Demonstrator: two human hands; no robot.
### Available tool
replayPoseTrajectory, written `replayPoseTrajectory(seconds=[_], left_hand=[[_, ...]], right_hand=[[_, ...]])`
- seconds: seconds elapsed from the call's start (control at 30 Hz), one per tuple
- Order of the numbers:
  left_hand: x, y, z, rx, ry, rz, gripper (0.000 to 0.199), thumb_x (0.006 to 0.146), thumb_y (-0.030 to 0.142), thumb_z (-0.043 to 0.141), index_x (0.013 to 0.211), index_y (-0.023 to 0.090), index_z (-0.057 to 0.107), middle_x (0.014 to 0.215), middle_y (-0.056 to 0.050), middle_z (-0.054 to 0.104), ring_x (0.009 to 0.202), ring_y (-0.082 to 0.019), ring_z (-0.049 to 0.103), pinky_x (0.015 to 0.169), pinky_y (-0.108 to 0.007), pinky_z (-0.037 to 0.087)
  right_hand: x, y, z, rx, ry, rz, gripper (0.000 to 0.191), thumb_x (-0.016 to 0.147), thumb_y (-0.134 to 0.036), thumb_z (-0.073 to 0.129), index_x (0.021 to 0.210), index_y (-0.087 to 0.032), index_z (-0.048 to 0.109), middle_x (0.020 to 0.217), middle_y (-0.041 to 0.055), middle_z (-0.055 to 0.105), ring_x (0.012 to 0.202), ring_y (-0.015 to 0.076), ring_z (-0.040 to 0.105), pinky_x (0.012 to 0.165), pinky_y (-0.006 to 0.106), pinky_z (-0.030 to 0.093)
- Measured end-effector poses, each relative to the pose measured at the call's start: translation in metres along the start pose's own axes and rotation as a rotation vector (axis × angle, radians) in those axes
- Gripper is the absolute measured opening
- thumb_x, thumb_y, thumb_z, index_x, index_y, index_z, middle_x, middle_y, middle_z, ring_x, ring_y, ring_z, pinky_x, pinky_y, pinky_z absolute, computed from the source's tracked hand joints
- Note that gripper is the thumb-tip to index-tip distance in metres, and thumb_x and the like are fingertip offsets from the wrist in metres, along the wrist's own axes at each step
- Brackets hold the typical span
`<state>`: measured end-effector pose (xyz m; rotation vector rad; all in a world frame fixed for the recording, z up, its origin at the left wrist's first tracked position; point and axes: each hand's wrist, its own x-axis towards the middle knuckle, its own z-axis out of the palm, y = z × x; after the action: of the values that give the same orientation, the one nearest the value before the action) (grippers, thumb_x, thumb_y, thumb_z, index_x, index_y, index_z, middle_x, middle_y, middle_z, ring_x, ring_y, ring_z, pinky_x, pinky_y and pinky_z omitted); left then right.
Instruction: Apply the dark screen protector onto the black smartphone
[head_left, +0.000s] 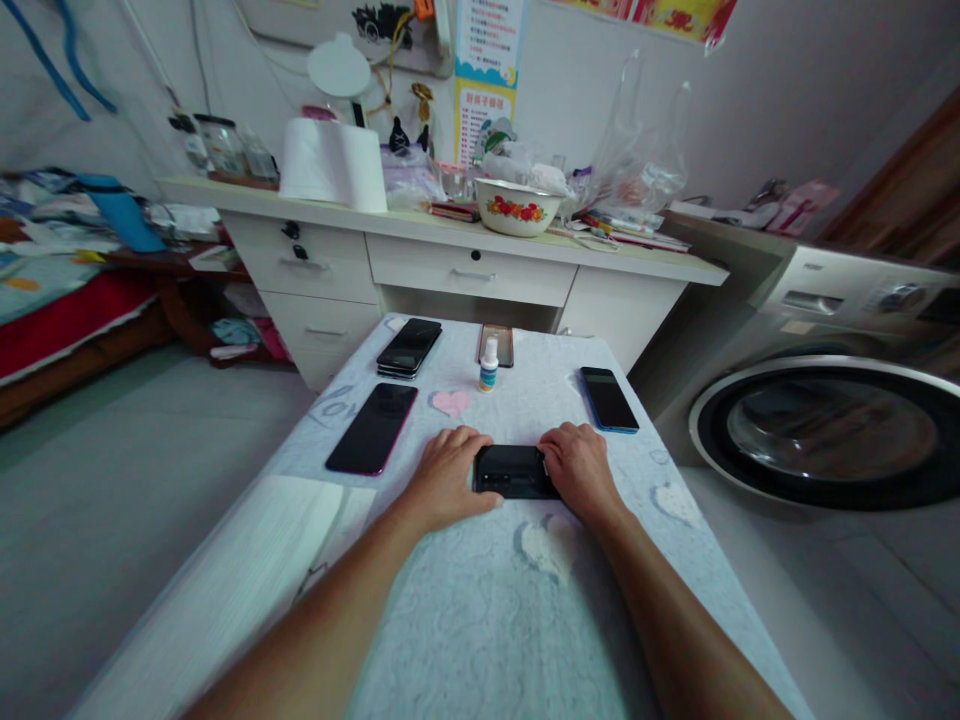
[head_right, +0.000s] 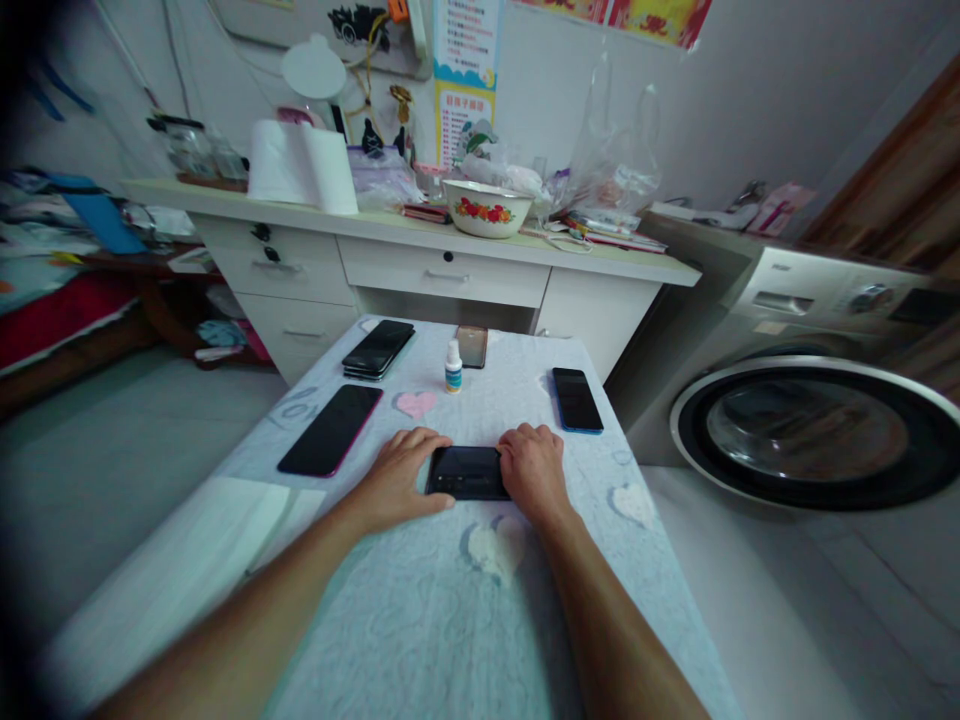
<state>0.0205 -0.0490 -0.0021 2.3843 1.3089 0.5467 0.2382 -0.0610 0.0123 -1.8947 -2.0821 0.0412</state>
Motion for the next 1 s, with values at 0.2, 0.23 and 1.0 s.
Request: replayPoseTrajectory(seconds=[0.2,0.23,1.0], left_hand=[[0.0007,-0.0001,0.0004,0.001,0.000,-0.004,0.061,0.062,0.042,0.073,0.117,0.025,0.052,0.120,-0.004,0.053,0.110,-0.027,0.047,0.097,-0.039,0.037],[0.0007,-0.0002,0.0003,0.002,0.001,-0.001,0.062,0.062,0.042,0.073,0.117,0.025,0.052,0.120,-0.004,0.053,0.109,-0.027,0.047,0.096,-0.039,0.037],[0.0003,0.0006,-0.0006,0.003,-0.010,-0.011,0.061,0.062,0.043,0.072,0.117,0.026,0.052,0.121,-0.004,0.053,0.110,-0.027,0.047,0.096,-0.040,0.037]], right_hand=[[-0.0001,-0.0011,-0.0009,0.010,-0.001,-0.004,0.020,0.090,-0.024,0.049,0.088,-0.023,0.069,0.091,0.0034,0.066,0.086,0.0188,0.049,0.081,0.031,0.027],[-0.0002,-0.0015,-0.0013,0.009,-0.006,-0.007,0.020,0.090,-0.023,0.049,0.087,-0.023,0.069,0.091,0.0034,0.065,0.086,0.0187,0.048,0.081,0.031,0.027],[-0.0008,0.0041,-0.0018,-0.020,0.005,0.023,0.021,0.090,-0.026,0.049,0.087,-0.023,0.069,0.091,0.0036,0.066,0.088,0.0184,0.050,0.079,0.031,0.028]])
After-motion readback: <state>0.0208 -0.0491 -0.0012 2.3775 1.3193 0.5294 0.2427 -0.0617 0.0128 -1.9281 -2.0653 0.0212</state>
